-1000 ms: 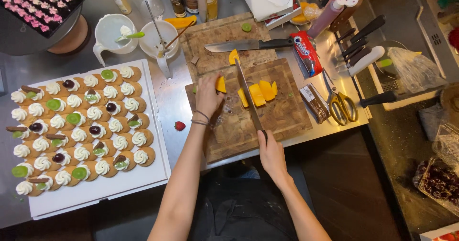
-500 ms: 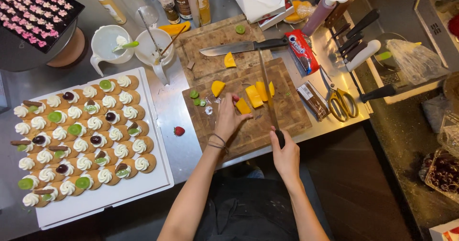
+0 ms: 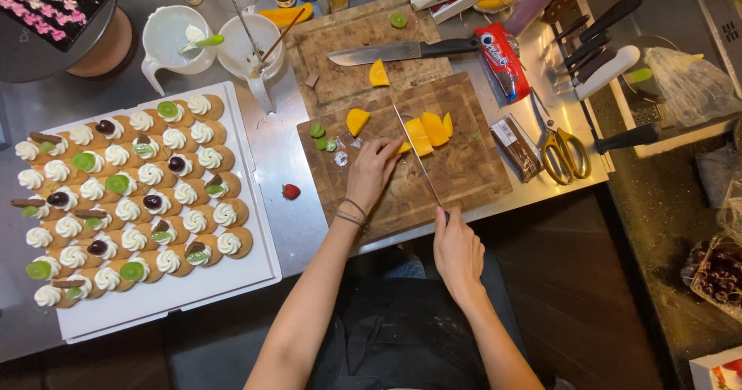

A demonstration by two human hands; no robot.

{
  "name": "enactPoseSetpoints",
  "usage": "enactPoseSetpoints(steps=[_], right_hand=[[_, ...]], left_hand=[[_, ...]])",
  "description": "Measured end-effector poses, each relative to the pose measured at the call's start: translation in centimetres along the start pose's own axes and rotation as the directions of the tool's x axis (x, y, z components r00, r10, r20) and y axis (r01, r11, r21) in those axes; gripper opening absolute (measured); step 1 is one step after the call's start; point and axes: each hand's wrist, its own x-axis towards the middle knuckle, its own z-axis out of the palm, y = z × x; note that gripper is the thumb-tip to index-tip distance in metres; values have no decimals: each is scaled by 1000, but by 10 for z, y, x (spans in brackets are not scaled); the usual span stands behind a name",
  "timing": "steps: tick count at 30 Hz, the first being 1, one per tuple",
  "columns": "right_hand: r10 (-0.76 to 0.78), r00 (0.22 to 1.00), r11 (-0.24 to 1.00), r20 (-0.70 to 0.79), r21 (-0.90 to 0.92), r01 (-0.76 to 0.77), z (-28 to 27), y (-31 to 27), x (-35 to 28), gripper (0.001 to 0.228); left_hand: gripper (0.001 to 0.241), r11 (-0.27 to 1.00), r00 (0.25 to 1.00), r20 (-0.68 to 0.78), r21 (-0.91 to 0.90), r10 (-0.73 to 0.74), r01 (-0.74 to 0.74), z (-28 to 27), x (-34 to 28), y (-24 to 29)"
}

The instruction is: Cutting mango slices, applying glaze, and decorating fruit tarts in a bakery kitchen.

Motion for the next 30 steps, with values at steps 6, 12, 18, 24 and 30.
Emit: enactPoseSetpoints(steps=[6, 12, 18, 24, 30], right_hand=[[-29, 1000, 998, 2, -63, 29, -1, 2, -6, 46], [-27, 1000, 996, 16, -89, 29, -2, 2, -8, 46], [7, 998, 996, 70, -88, -1, -8, -6, -1, 47], [-118, 993, 988, -10, -104, 117, 27, 9, 22, 46], [-5, 997, 995, 75, -102, 12, 20, 31, -13, 47]], left_hand=[[35, 997, 999, 35, 70, 37, -39, 2, -4, -2], [38, 993, 997, 53, 96, 64, -69, 1, -4, -3], [38, 993, 997, 68, 105, 40, -47, 2, -3, -2], [36, 993, 997, 51, 102, 57, -62, 7, -5, -9], [32, 974, 993, 22, 194, 115, -117, -13, 9, 10]])
